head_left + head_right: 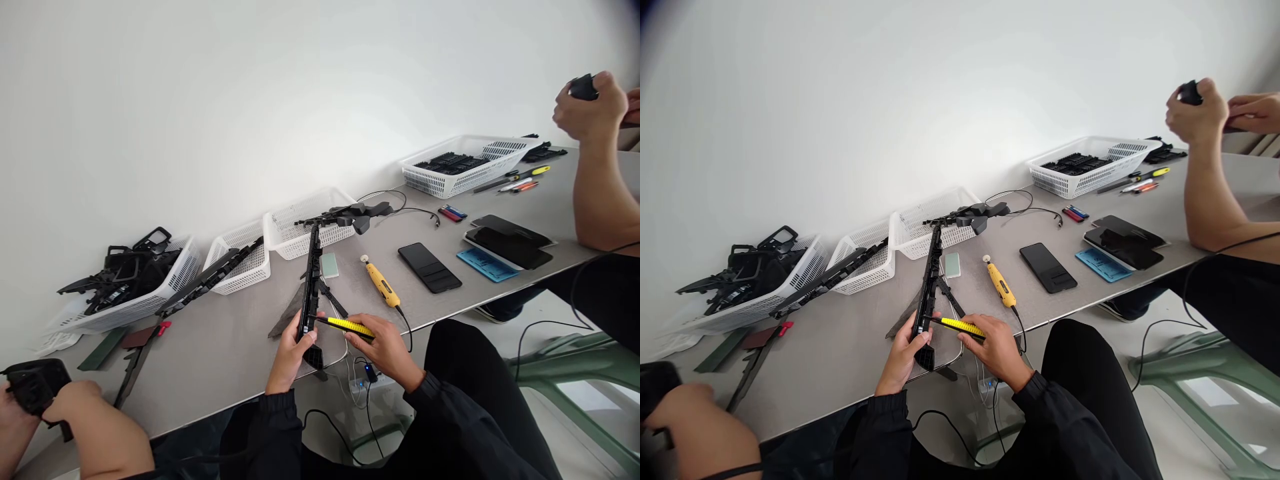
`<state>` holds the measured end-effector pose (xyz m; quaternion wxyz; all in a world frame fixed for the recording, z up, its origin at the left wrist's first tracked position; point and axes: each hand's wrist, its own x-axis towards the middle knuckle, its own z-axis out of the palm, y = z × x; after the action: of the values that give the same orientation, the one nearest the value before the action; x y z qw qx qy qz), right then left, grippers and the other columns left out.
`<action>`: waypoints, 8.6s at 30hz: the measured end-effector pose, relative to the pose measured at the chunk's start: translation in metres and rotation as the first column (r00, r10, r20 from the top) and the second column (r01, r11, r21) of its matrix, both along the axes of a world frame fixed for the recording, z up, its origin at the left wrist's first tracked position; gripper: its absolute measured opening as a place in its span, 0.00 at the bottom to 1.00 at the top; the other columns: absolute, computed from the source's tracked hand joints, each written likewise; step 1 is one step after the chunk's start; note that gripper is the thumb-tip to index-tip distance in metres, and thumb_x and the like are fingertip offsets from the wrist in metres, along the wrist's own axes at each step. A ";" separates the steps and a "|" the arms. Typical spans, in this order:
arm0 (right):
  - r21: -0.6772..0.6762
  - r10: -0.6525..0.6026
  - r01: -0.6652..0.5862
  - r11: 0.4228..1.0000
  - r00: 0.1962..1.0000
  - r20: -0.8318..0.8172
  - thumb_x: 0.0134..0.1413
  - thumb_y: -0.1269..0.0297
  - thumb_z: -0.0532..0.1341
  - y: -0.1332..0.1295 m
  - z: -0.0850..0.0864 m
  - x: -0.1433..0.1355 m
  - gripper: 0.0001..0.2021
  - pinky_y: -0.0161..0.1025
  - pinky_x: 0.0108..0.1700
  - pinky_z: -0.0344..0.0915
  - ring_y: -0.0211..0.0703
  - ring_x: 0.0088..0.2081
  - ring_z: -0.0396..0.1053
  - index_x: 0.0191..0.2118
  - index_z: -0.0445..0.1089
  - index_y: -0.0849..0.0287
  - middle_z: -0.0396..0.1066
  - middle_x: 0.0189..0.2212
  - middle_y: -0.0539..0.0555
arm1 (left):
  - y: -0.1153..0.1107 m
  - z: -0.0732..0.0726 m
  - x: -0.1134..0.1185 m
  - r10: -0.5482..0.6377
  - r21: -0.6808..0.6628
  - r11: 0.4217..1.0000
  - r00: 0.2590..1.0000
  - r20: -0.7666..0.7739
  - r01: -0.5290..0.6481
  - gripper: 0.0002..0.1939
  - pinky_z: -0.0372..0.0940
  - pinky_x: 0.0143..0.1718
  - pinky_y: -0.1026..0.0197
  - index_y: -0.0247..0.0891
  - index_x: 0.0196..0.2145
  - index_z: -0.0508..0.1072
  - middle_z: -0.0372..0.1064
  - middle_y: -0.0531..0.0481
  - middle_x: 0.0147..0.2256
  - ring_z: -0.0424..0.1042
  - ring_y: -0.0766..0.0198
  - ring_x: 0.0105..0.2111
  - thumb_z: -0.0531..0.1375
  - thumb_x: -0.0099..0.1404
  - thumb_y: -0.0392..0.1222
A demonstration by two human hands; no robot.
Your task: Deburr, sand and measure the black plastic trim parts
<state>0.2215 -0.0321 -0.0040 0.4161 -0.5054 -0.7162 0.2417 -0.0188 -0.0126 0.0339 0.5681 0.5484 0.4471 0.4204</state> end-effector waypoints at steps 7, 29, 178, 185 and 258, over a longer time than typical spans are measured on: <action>0.028 0.036 -0.036 0.999 0.999 0.009 0.70 0.53 0.64 -0.001 0.002 0.002 0.11 0.44 0.42 0.71 0.53 0.41 0.79 0.49 0.76 0.52 0.82 0.42 0.55 | -0.001 0.002 0.000 -0.004 -0.003 1.000 1.000 -0.011 0.004 0.28 0.64 0.41 0.59 0.42 0.63 0.76 0.77 0.43 0.55 0.68 0.60 0.36 0.67 0.68 0.50; 0.048 -0.052 0.053 0.997 0.998 -0.021 0.70 0.56 0.63 -0.001 -0.002 -0.002 0.10 0.43 0.44 0.73 0.53 0.43 0.80 0.48 0.76 0.53 0.83 0.43 0.56 | 0.000 -0.005 -0.002 0.001 0.033 0.999 0.993 0.116 -0.005 0.43 0.67 0.57 0.50 0.52 0.76 0.57 0.59 0.38 0.72 0.79 0.53 0.47 0.69 0.70 0.52; 0.052 0.077 -0.071 0.996 0.990 -0.119 0.69 0.55 0.66 -0.001 0.002 0.004 0.10 0.43 0.43 0.71 0.50 0.41 0.79 0.49 0.80 0.53 0.83 0.41 0.55 | 0.003 -0.009 -0.001 0.104 -0.132 0.989 0.948 0.302 -0.066 0.38 0.64 0.47 0.56 0.41 0.74 0.62 0.76 0.38 0.57 0.72 0.57 0.41 0.57 0.75 0.62; 0.063 0.091 -0.086 0.994 0.992 -0.090 0.69 0.54 0.66 -0.003 0.002 0.004 0.11 0.43 0.43 0.71 0.51 0.41 0.79 0.49 0.79 0.52 0.83 0.41 0.54 | 0.000 -0.005 -0.001 0.097 -0.131 0.989 0.956 0.277 -0.063 0.35 0.64 0.49 0.56 0.45 0.74 0.63 0.76 0.41 0.58 0.71 0.56 0.45 0.56 0.76 0.62; -0.002 0.073 -0.073 0.997 0.994 -0.086 0.70 0.51 0.65 0.003 0.008 0.001 0.13 0.44 0.46 0.75 0.53 0.46 0.81 0.51 0.80 0.50 0.83 0.45 0.55 | 0.006 -0.020 -0.004 0.119 -0.162 0.985 0.933 0.339 -0.067 0.34 0.67 0.45 0.56 0.41 0.70 0.70 0.78 0.38 0.56 0.72 0.60 0.36 0.61 0.74 0.61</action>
<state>0.2229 -0.0295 0.0045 0.4361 -0.4691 -0.7151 0.2799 -0.0230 -0.0065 0.0136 0.6562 0.4003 0.3953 0.5028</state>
